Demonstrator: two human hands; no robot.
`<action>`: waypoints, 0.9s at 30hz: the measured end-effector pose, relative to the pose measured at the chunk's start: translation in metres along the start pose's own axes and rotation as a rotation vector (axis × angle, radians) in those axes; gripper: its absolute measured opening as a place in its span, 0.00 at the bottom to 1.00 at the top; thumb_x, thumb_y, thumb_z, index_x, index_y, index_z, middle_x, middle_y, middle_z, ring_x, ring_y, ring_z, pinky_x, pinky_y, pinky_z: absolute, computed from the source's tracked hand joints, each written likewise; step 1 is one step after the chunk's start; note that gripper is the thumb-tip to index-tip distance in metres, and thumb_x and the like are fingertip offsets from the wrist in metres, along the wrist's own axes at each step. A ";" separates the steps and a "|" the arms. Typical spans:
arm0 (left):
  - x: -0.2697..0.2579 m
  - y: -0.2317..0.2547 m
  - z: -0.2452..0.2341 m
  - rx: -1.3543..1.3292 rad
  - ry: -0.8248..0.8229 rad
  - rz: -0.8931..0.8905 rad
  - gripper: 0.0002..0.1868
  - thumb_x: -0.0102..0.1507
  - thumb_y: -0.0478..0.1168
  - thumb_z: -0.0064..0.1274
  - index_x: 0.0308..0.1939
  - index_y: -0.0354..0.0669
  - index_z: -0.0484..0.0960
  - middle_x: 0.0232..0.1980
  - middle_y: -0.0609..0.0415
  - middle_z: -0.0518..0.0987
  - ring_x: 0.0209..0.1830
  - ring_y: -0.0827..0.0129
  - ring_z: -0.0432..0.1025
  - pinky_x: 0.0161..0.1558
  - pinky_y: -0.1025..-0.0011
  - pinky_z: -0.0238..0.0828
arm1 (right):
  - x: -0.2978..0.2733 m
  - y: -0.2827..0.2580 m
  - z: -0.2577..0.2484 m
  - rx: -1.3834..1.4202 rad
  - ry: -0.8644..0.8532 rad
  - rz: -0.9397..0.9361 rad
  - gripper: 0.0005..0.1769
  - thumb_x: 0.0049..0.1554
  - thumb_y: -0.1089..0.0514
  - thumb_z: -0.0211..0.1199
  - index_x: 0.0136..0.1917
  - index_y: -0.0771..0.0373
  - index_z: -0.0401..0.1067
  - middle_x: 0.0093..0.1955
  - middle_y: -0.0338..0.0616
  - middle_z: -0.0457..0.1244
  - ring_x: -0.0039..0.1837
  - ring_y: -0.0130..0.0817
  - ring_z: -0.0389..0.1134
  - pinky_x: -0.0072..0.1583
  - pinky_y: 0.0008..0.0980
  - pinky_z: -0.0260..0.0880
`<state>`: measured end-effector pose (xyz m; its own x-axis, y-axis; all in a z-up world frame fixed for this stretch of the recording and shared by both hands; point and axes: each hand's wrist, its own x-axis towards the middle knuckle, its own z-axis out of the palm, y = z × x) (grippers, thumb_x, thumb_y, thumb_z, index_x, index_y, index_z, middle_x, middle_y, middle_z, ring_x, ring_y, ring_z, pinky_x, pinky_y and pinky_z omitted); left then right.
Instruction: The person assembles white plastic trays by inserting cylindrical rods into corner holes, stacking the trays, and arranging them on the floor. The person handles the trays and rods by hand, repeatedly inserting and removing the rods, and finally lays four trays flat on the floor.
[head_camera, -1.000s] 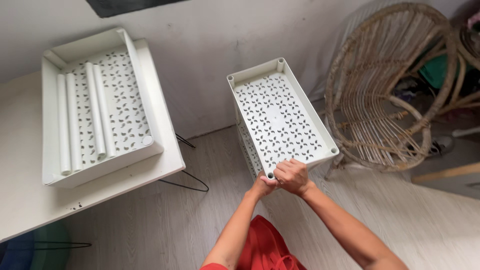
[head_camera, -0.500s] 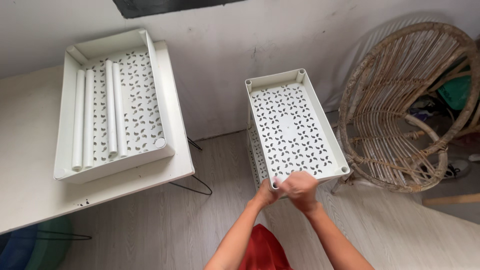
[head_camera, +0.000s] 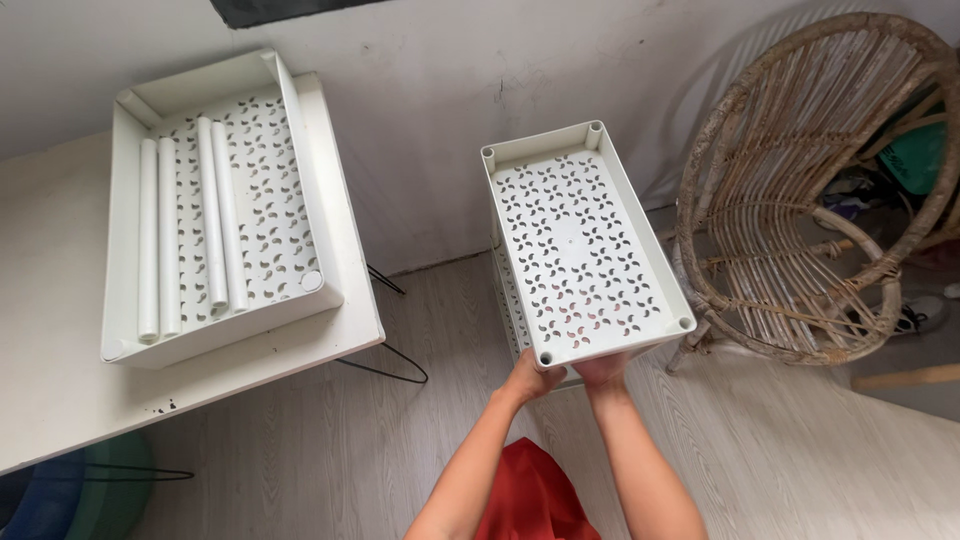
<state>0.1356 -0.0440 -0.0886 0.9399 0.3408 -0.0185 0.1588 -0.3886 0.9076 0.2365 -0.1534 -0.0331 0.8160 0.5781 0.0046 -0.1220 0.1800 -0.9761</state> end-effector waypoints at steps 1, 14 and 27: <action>-0.002 -0.007 0.006 0.090 0.005 0.030 0.17 0.58 0.35 0.62 0.52 0.39 0.82 0.51 0.43 0.82 0.50 0.54 0.76 0.50 0.61 0.73 | 0.000 -0.010 0.002 0.616 -0.078 0.110 0.36 0.55 0.47 0.64 0.70 0.67 0.62 0.70 0.52 0.63 0.69 0.46 0.64 0.68 0.43 0.63; 0.041 0.001 0.013 -0.062 -0.045 -0.021 0.19 0.57 0.36 0.59 0.53 0.41 0.81 0.53 0.45 0.83 0.53 0.61 0.78 0.52 0.64 0.75 | 0.033 0.003 -0.011 0.048 -0.175 -0.394 0.33 0.66 0.43 0.49 0.77 0.63 0.53 0.76 0.47 0.55 0.75 0.38 0.58 0.73 0.39 0.61; 0.034 0.010 0.030 -0.113 -0.041 -0.025 0.14 0.57 0.35 0.55 0.46 0.36 0.82 0.36 0.47 0.83 0.35 0.70 0.74 0.39 0.67 0.75 | 0.010 0.013 -0.078 1.017 0.111 0.164 0.35 0.64 0.42 0.46 0.78 0.62 0.55 0.78 0.46 0.56 0.78 0.44 0.54 0.77 0.48 0.49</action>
<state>0.1779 -0.0624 -0.0923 0.9478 0.3136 -0.0570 0.1497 -0.2803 0.9481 0.2872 -0.2068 -0.0631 0.7874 0.5889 -0.1823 -0.6140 0.7226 -0.3176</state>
